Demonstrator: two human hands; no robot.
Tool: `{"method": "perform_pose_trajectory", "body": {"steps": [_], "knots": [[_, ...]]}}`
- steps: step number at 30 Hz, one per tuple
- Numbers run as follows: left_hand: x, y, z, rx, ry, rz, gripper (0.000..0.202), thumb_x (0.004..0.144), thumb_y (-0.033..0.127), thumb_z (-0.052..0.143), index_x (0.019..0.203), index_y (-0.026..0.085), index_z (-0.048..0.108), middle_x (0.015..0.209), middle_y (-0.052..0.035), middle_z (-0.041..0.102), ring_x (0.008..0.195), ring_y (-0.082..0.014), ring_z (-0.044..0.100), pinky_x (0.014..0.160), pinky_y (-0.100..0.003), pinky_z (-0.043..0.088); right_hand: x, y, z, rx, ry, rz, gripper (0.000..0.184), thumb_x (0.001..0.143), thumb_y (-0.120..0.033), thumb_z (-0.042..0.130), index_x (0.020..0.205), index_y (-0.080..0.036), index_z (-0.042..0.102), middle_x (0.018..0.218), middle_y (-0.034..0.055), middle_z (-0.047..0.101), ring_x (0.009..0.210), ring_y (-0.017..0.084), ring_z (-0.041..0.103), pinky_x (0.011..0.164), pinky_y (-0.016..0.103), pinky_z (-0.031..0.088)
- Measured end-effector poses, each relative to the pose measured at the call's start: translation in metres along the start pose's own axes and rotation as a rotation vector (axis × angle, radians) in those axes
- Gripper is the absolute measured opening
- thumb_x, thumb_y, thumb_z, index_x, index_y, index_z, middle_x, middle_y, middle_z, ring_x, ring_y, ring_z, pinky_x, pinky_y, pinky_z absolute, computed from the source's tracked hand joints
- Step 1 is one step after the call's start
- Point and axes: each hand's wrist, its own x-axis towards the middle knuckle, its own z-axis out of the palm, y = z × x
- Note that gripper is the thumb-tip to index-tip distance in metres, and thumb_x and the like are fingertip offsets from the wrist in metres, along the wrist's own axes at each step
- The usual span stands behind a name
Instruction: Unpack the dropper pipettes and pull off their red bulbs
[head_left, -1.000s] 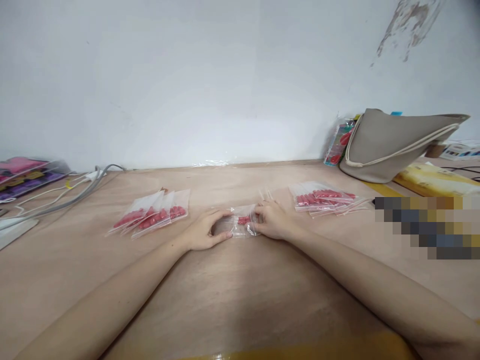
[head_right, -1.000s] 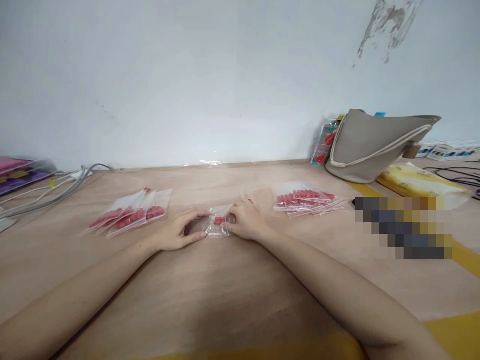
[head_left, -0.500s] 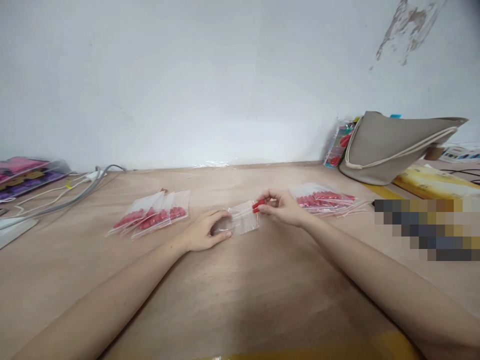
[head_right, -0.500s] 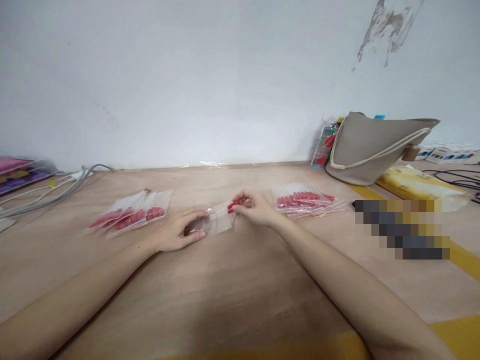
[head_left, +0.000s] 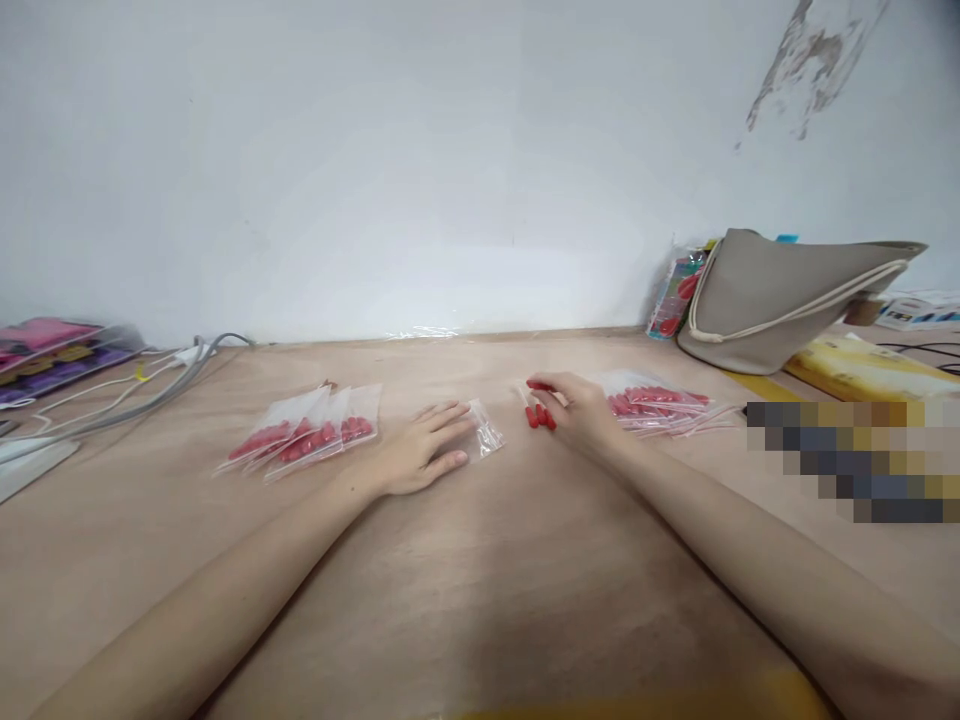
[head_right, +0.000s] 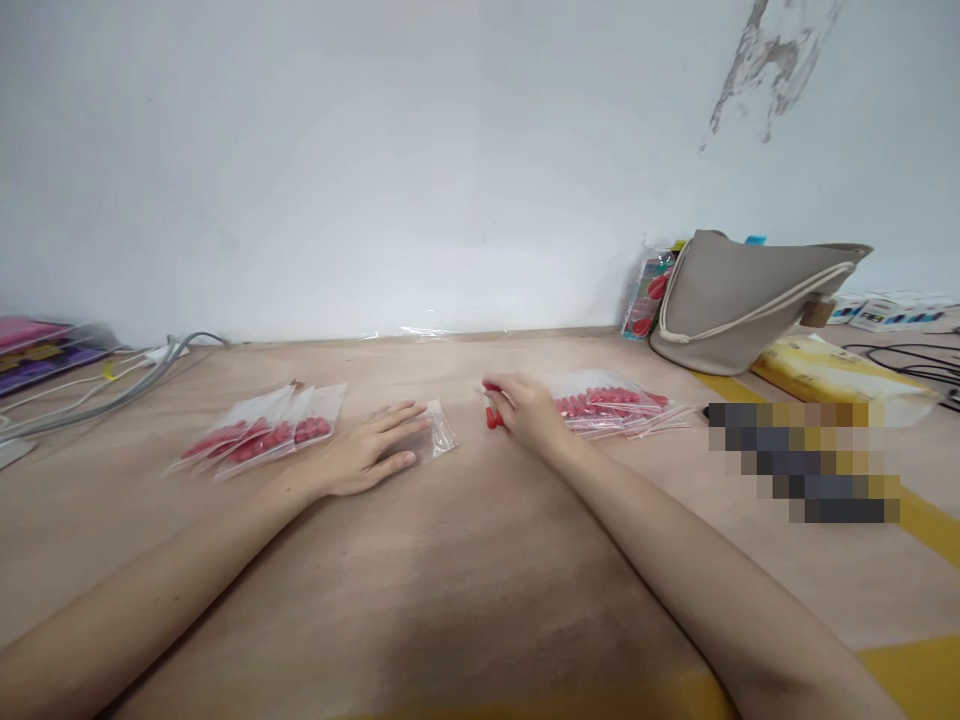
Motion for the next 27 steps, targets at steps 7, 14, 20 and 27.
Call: {"method": "perform_pose_trajectory", "body": {"steps": [7, 14, 20, 27], "knots": [[0.0, 0.002, 0.007, -0.08, -0.252, -0.124, 0.056, 0.09, 0.054, 0.025, 0.141, 0.029, 0.017, 0.148, -0.0047, 0.013, 0.136, -0.0244, 0.011, 0.109, -0.047, 0.009, -0.004, 0.0, 0.015, -0.202, -0.262, -0.368, 0.021, 0.087, -0.016, 0.044, 0.096, -0.017, 0.063, 0.094, 0.0071, 0.068, 0.083, 0.018, 0.058, 0.074, 0.031, 0.046], [0.001, 0.007, 0.004, -0.038, -0.044, -0.356, 0.047, 0.089, 0.049, 0.031, 0.125, 0.024, 0.048, 0.135, -0.0089, 0.042, 0.126, -0.0278, 0.035, 0.102, -0.047, 0.027, -0.007, -0.005, 0.012, -0.338, -0.389, -0.339, 0.016, 0.085, -0.026, 0.052, 0.092, -0.019, 0.065, 0.09, 0.0056, 0.067, 0.088, 0.019, 0.054, 0.076, 0.032, 0.037], [0.001, -0.009, 0.002, -0.125, 0.191, -0.532, 0.034, 0.078, 0.037, 0.052, 0.105, 0.016, 0.057, 0.109, -0.0103, 0.055, 0.1, -0.0239, 0.054, 0.089, -0.037, 0.042, -0.009, -0.01, 0.009, -0.325, -0.339, -0.242, 0.02, 0.085, -0.031, 0.051, 0.095, -0.021, 0.065, 0.092, 0.0043, 0.066, 0.089, 0.018, 0.053, 0.077, 0.033, 0.031], [-0.001, -0.013, -0.002, -0.342, 0.148, -0.676, 0.022, 0.064, 0.03, 0.063, 0.082, 0.018, 0.058, 0.07, 0.0007, 0.053, 0.062, -0.0145, 0.053, 0.06, -0.025, 0.042, -0.012, -0.011, 0.01, -0.296, -0.248, -0.265, 0.016, 0.085, -0.028, 0.052, 0.084, -0.022, 0.066, 0.087, 0.0029, 0.066, 0.083, 0.016, 0.053, 0.078, 0.033, 0.029]]}}
